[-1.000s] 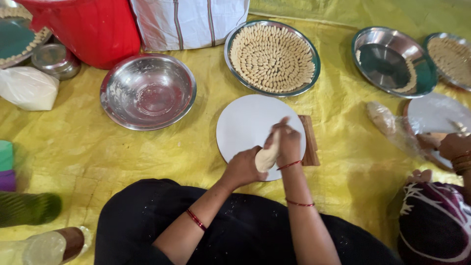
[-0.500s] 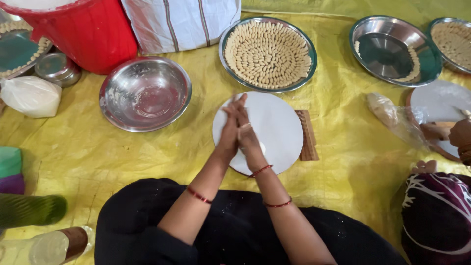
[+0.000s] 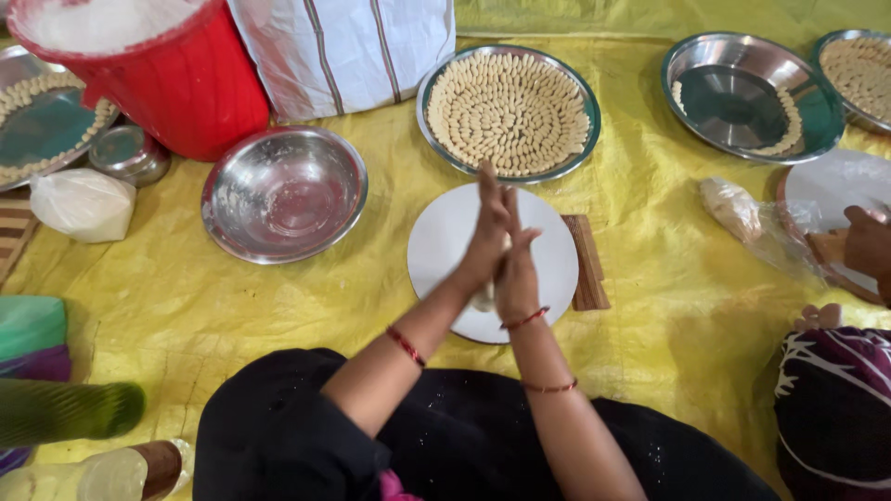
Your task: The person sits on a yellow tarp and shapes small pieces of dough into ridged, oblong forms using a wooden grooved tool. They roll the dough between their palms, press it into the tool, and place the finished pieces onto a nearby metal tray.
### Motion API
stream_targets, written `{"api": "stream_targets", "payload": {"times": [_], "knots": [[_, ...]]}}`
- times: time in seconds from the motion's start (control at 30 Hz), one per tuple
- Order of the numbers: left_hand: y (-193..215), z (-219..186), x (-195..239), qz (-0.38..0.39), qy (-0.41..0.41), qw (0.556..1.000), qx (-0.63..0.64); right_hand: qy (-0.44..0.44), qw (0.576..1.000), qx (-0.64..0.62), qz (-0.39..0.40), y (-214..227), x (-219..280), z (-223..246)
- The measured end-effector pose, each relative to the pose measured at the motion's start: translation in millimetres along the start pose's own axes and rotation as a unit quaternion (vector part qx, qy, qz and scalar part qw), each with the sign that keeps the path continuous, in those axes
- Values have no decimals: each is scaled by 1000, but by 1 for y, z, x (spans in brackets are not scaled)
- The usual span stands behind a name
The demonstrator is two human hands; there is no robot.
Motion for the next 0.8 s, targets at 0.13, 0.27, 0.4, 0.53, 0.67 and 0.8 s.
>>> {"api": "stream_targets", "payload": {"times": [0.13, 0.27, 0.4, 0.53, 0.67, 0.8], "knots": [[26, 85, -40, -79, 183, 959, 202, 77, 996, -7, 40, -39, 5, 25], [-31, 61, -13, 37, -9, 998, -43, -6, 994, -109, -9, -6, -4, 5], [-75, 50, 43, 76, 189, 963, -174, -26, 985, -98, -139, 64, -23, -15], [-83, 16, 71, 112, 161, 979, 60, 85, 992, 22, -88, 67, -29, 4], [-61, 46, 30, 52, 196, 978, 38, 53, 999, 5, -6, 21, -13, 19], [-13, 77, -23, -22, 181, 971, 157, 135, 988, -2, 68, -37, 6, 54]]}}
Point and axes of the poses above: each hand's wrist, its own x-axis away from the middle knuckle, its own y-axis out of the back of the hand, z = x × y, the point moved 9 cm from there along -x, towards the middle knuckle, and after that the axes turned 2 degrees about y, right-handed, at the moved point
